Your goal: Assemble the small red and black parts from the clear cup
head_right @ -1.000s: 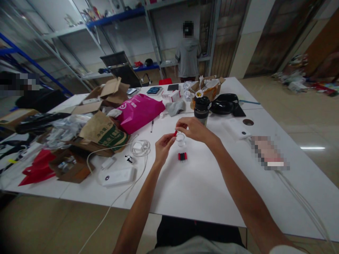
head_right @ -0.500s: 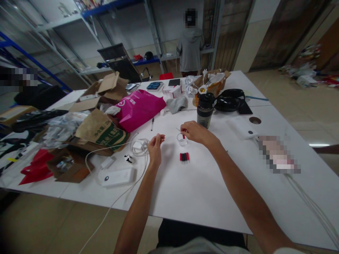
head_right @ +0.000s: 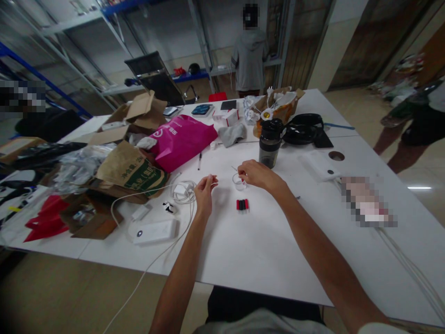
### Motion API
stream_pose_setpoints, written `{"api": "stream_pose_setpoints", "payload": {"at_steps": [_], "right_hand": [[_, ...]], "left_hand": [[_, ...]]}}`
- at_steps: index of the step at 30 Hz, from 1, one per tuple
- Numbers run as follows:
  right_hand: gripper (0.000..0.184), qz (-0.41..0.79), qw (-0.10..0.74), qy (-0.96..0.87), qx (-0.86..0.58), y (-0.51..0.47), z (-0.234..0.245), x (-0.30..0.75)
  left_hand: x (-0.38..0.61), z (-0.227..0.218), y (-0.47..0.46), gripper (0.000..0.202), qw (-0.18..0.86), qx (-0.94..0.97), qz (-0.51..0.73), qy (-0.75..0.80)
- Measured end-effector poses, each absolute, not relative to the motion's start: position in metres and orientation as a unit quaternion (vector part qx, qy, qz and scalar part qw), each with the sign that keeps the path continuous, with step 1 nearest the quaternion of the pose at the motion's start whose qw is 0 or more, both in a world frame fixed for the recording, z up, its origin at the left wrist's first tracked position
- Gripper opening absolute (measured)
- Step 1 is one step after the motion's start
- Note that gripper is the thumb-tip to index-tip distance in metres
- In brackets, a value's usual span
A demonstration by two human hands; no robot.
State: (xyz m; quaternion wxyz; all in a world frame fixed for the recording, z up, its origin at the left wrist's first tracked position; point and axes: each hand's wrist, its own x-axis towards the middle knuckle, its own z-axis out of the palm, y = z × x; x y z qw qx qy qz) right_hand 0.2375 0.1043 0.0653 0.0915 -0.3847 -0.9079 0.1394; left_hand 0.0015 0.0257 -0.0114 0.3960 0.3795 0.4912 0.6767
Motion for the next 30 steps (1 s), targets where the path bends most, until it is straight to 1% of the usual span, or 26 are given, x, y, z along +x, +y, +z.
{"api": "stream_pose_setpoints", "payload": {"at_steps": [4, 8, 23, 30], "right_hand": [[0.015, 0.142, 0.099, -0.905, -0.389, 0.1035, 0.0644, 0.2395], [0.013, 0.149, 0.108, -0.902, -0.391, 0.1030, 0.0632, 0.2397], [0.015, 0.156, 0.100, -0.905, -0.383, 0.0997, 0.0712, 0.2389], [0.012, 0.162, 0.112, -0.901, -0.385, 0.1012, 0.0670, 0.2399]], "left_hand": [[0.0012, -0.0103, 0.0257, 0.039, 0.400, 0.376, 0.675, 0.493], [0.0008, -0.0082, 0.0251, 0.039, 0.402, 0.374, 0.670, 0.499], [0.0000, -0.0082, 0.0245, 0.038, 0.407, 0.373, 0.664, 0.504], [0.0000, -0.0084, 0.0246, 0.038, 0.406, 0.375, 0.662, 0.507]]}}
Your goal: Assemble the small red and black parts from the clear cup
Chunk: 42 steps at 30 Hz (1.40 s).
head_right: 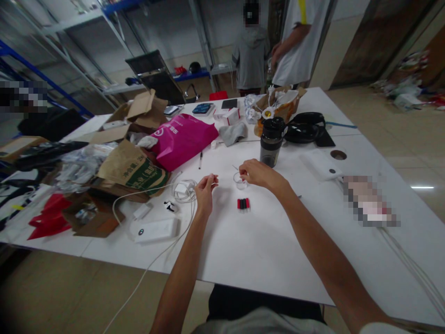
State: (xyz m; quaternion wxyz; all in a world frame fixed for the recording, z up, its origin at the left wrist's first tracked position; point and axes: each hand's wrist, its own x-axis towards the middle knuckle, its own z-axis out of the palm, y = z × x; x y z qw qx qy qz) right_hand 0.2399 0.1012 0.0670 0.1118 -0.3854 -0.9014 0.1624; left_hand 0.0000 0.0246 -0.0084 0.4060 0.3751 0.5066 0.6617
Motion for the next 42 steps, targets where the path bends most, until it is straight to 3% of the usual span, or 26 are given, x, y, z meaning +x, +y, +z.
{"api": "stream_pose_setpoints", "payload": {"at_steps": [42], "right_hand": [[0.012, 0.171, 0.100, -0.897, -0.395, 0.1046, 0.0635, 0.2404]], "left_hand": [[-0.0015, -0.0084, 0.0239, 0.037, 0.410, 0.386, 0.654, 0.506]]}}
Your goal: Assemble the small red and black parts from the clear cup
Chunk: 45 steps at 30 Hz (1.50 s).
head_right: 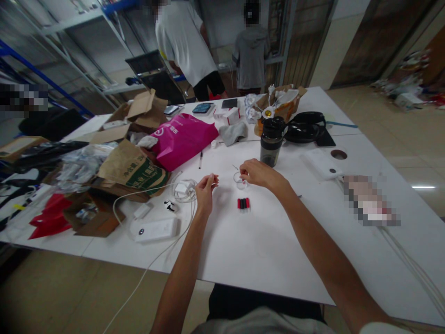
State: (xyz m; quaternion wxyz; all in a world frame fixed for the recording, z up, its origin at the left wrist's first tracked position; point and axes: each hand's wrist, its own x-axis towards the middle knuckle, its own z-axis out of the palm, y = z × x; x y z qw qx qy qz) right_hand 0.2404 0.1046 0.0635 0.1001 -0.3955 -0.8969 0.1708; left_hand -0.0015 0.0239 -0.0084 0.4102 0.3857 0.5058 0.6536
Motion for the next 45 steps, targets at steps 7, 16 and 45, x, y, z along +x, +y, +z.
{"api": "stream_pose_setpoints", "payload": {"at_steps": [7, 16, 45], "right_hand": [[0.014, 0.163, 0.103, -0.901, -0.389, 0.104, 0.062, 0.242], [0.017, 0.164, 0.112, -0.896, -0.398, 0.101, 0.073, 0.242], [0.056, 0.264, 0.533, -0.566, -0.571, 0.019, -0.042, 0.410]], "left_hand": [[-0.002, -0.009, 0.024, 0.037, 0.412, 0.383, 0.654, 0.506], [-0.002, -0.009, 0.024, 0.039, 0.412, 0.396, 0.647, 0.505], [0.007, -0.025, 0.017, 0.045, 0.447, 0.419, 0.636, 0.470]]}}
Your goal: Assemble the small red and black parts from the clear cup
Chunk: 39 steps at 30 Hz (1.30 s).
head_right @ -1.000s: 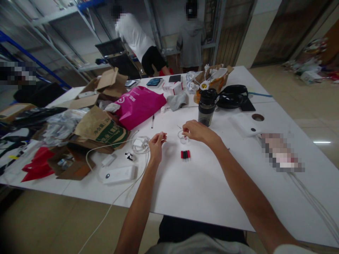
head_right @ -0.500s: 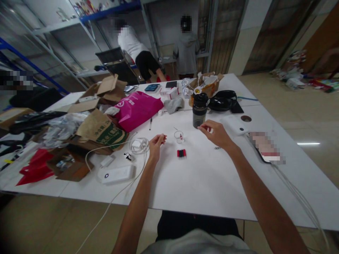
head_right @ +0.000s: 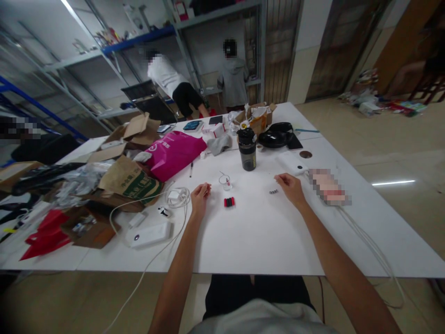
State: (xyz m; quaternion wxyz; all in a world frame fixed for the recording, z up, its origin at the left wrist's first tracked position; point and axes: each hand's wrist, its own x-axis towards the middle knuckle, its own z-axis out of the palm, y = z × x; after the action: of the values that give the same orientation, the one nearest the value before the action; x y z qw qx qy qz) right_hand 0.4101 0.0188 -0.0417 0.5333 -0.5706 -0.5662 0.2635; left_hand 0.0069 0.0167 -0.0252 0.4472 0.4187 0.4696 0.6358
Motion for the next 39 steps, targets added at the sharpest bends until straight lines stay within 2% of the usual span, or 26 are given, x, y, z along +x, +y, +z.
{"api": "stream_pose_setpoints", "payload": {"at_steps": [4, 12, 17, 23, 27, 33, 39], "right_hand": [[0.053, 0.264, 0.518, -0.588, -0.563, 0.019, -0.046, 0.410], [0.036, 0.288, 0.411, -0.704, -0.502, 0.009, -0.038, 0.416], [0.034, 0.293, 0.375, -0.734, -0.484, 0.008, -0.037, 0.419], [0.037, 0.286, 0.371, -0.740, -0.483, 0.009, -0.037, 0.418], [0.039, 0.287, 0.399, -0.721, -0.489, 0.007, -0.033, 0.417], [0.043, 0.333, 0.492, -0.610, -0.525, 0.011, -0.035, 0.414], [0.040, 0.423, 0.619, -0.438, -0.495, 0.020, -0.037, 0.409]], "left_hand": [[0.004, -0.022, 0.015, 0.047, 0.443, 0.450, 0.602, 0.488], [-0.001, -0.008, -0.013, 0.046, 0.365, 0.694, 0.358, 0.508], [-0.002, -0.005, -0.019, 0.063, 0.350, 0.749, 0.311, 0.469], [-0.003, -0.006, -0.016, 0.066, 0.335, 0.775, 0.289, 0.452], [-0.003, -0.009, -0.017, 0.058, 0.326, 0.779, 0.299, 0.444], [-0.007, -0.003, -0.015, 0.054, 0.347, 0.743, 0.323, 0.473], [-0.010, 0.007, -0.013, 0.062, 0.503, 0.554, 0.521, 0.411]]}}
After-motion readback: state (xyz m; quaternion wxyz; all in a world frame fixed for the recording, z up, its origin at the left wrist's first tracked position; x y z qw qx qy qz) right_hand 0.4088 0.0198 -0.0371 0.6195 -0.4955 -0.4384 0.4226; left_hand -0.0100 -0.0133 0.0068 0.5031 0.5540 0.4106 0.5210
